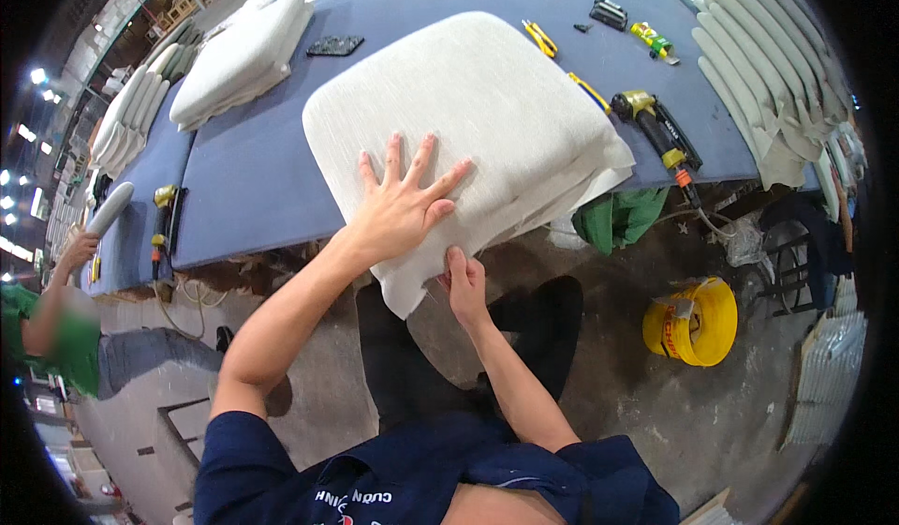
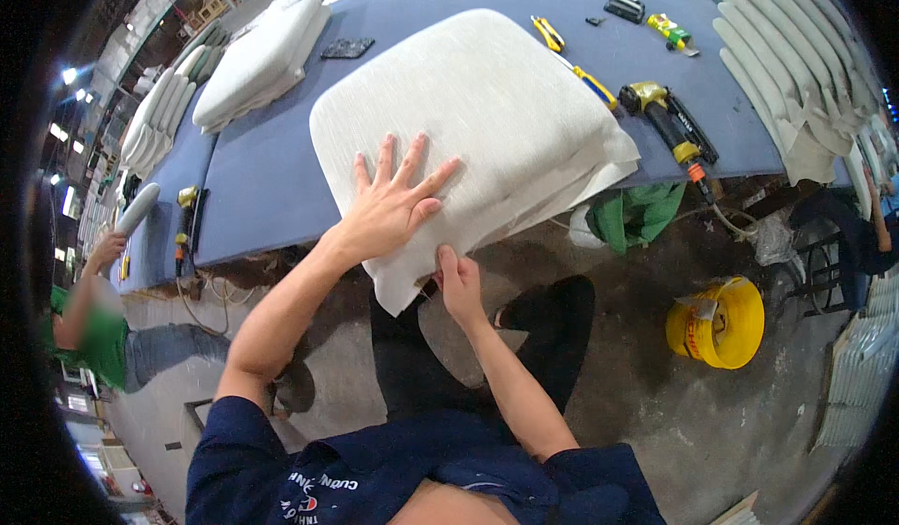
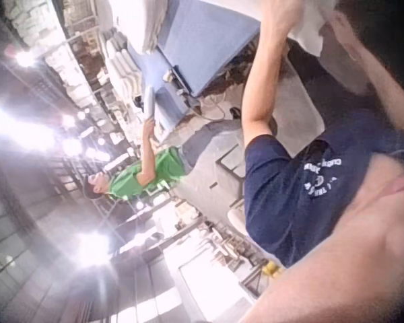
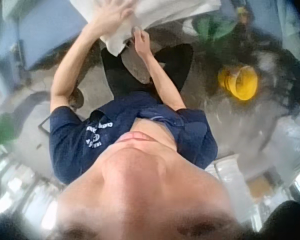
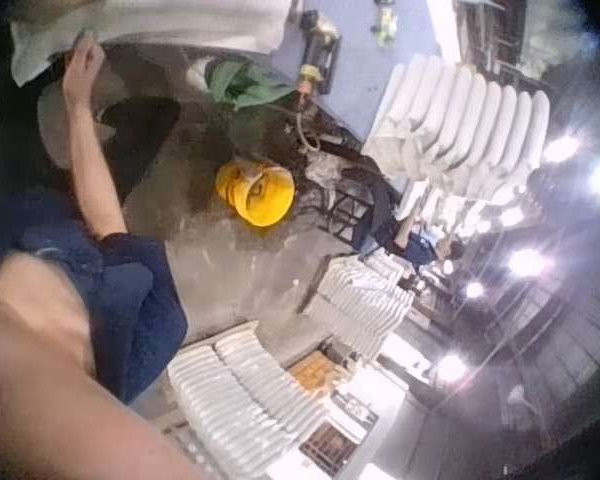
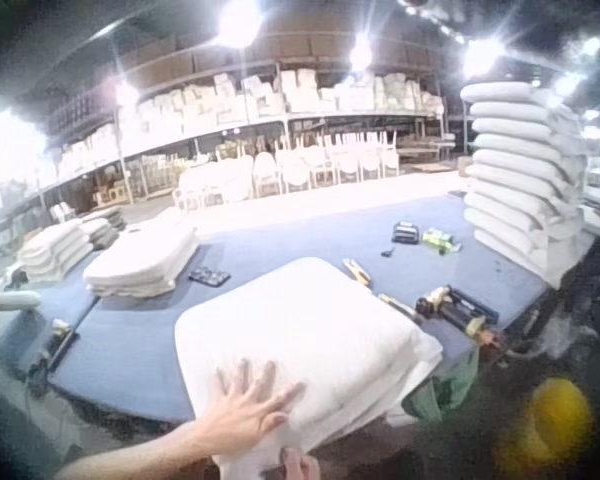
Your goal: The person covers a foam cushion with white fabric, smoothing it over the surface and securing it with a staple gun. They trim excess fabric with a utility knife and adjust the cover to fit the cushion shape. The person repeats this process on multiple cushions at a workbench.
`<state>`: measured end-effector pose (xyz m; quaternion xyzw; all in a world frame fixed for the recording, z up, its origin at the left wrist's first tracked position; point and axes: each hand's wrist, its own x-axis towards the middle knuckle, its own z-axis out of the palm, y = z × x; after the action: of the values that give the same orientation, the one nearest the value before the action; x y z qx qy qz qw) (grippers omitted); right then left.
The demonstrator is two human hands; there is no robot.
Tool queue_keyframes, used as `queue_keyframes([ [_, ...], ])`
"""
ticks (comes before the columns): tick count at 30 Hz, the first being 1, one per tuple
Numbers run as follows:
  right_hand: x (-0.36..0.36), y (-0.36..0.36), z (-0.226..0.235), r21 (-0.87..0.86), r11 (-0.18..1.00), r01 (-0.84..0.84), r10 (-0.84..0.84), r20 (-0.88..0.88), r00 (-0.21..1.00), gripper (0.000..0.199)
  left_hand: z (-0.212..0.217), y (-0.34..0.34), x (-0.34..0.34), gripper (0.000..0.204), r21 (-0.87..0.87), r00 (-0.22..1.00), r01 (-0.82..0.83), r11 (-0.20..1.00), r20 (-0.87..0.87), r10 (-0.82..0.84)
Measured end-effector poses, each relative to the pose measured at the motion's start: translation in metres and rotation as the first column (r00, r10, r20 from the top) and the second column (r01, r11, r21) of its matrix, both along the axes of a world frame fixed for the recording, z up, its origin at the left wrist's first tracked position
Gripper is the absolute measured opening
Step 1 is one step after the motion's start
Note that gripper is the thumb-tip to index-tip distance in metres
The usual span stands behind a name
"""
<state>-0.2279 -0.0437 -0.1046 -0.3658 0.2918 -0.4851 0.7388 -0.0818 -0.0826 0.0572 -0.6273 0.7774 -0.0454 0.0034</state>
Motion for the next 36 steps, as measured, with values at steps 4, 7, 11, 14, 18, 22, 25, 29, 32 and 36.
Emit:
queue_keyframes([
  [4,0.000,0.001,-0.004,-0.011,1.000,0.004,-0.004,0.034,0.999,0.043,0.000,0.015,-0.020,0.057,0.000,0.996,0.007,1.000,0.088,-0.007],
  [7,0.003,0.003,-0.007,-0.001,1.000,-0.025,0.025,0.079,0.997,0.046,-0.001,0.022,-0.033,0.063,0.010,0.990,-0.030,1.000,0.139,0.028],
  [11,-0.005,0.000,-0.007,-0.027,0.998,-0.056,0.055,-0.041,0.998,0.048,-0.013,0.019,-0.041,0.073,-0.055,0.970,-0.022,0.998,0.239,0.035],
  [14,-0.038,-0.014,0.019,-0.298,0.912,-0.282,0.065,-0.574,0.816,0.045,-0.007,0.027,-0.043,0.075,-0.019,0.959,-0.049,0.999,0.277,0.053],
  [18,-0.129,-0.072,0.135,-0.618,0.752,-0.229,-0.388,-0.695,0.605,0.017,-0.005,0.031,-0.039,0.078,0.002,0.953,-0.055,0.998,0.298,0.052],
  [22,-0.230,-0.203,0.140,-0.864,0.411,-0.292,-0.893,-0.316,-0.321,0.056,-0.002,0.023,-0.046,0.082,0.030,0.946,-0.031,0.999,0.325,0.019],
  [25,-0.257,-0.277,0.112,-0.611,0.704,-0.361,-0.690,-0.471,-0.550,0.073,-0.007,0.020,-0.046,0.082,0.030,0.943,-0.037,0.999,0.332,0.024],
  [29,-0.285,-0.318,0.115,-0.579,0.693,-0.430,-0.720,-0.527,-0.452,0.077,-0.012,0.020,-0.041,0.081,-0.001,0.948,-0.007,1.000,0.317,0.007],
  [32,-0.296,-0.313,0.158,-0.676,0.677,-0.292,-0.736,-0.628,-0.253,0.062,-0.011,0.021,-0.037,0.081,0.023,0.949,-0.002,1.000,0.314,-0.005],
  [36,-0.252,-0.172,0.193,-0.798,0.581,0.163,-0.811,-0.549,0.204,0.033,-0.008,0.024,-0.039,0.083,0.021,0.951,-0.011,1.000,0.308,0.004],
])
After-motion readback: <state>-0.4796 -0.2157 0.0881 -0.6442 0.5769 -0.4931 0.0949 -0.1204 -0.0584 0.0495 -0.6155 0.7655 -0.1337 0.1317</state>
